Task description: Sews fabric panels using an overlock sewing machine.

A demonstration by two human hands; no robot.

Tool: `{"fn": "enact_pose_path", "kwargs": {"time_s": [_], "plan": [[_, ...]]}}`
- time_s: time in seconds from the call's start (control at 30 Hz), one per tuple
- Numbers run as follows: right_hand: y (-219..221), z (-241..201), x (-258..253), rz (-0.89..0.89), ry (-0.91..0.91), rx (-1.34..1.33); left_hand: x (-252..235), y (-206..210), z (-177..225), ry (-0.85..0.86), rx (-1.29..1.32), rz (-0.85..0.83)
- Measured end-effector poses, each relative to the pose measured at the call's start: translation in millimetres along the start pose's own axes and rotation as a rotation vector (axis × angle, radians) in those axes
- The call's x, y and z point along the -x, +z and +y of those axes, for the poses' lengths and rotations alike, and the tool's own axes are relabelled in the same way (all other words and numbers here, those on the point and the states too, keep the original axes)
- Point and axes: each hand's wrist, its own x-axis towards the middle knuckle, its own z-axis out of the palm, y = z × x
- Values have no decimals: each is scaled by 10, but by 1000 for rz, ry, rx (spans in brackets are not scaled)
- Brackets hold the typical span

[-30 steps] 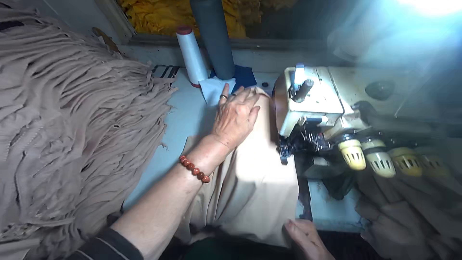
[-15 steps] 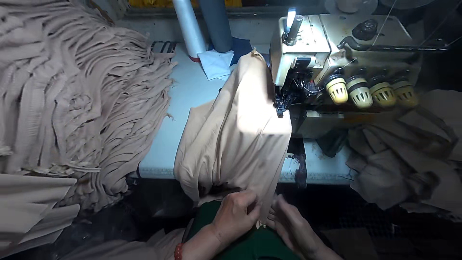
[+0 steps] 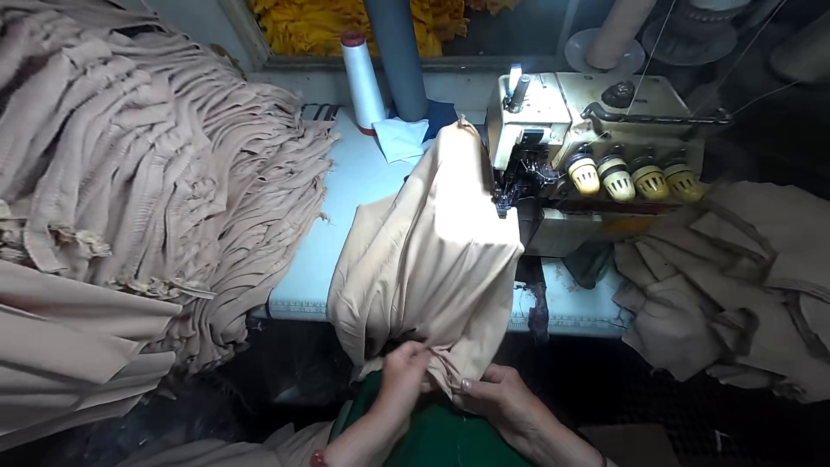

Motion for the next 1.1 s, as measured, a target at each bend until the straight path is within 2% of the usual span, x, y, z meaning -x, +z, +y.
{"fn": "enact_pose_path", "kwargs": {"time_s": [0.07,0.1,0.17,0.23,0.3,0.33,0.4,0.43,0.47,0.5,0.53,0.57,0.67,0.77,0.8,0.83,0.9,0.93,0.97,1.03,1.07,1.1], "plan": [[13,-99,60,-133,-6,-194,-20,-116,234,-131,438,145],[1,-142,80,-223,-27,-214,-20,-193,361,-127,558,186],[-33,-206,95,-321,-70,-76,-11,-372,505,-29,584,160],[-109,-212,26,-249,-110,295,-46,-530,443,153,349,33],[-259,-148,-140,-56,-99,812,-151,-642,183,368,-70,-94],[-353,-108,-233,31,-76,1007,-178,-664,59,399,-259,-137],[-531,-35,-301,165,-110,1251,-147,-663,-135,340,-513,-191],[-591,3,-254,223,-217,1310,-111,-647,-193,294,-566,-192],[-646,80,-197,285,-452,1344,-68,-625,-236,263,-580,-183],[-690,175,-187,337,-769,1339,-21,-605,-268,249,-569,-176],[-681,209,-189,312,-987,1278,21,-587,-287,243,-551,-176],[-620,201,-182,232,-1088,1212,53,-564,-303,246,-530,-182],[-414,165,-230,78,-1027,1309,64,-519,-343,265,-511,-217],[-529,266,-311,-63,-1065,1522,62,-531,-365,262,-498,-198],[-610,269,-263,-103,-1005,1627,69,-547,-370,265,-485,-187],[-672,229,-172,-126,-812,1749,81,-564,-369,257,-473,-188],[-691,-15,-49,-175,-149,1837,98,-576,-373,224,-450,-209],[-736,-112,-47,-141,-27,1762,104,-563,-373,216,-435,-223],[-793,-165,-38,-67,-67,1630,110,-552,-368,216,-414,-239],[-844,-123,-63,163,-359,1301,110,-505,-388,270,-374,-243],[-799,-93,-113,283,-450,1171,97,-475,-401,295,-353,-242],[-734,-88,-167,357,-464,1070,78,-452,-414,311,-328,-244]]}}
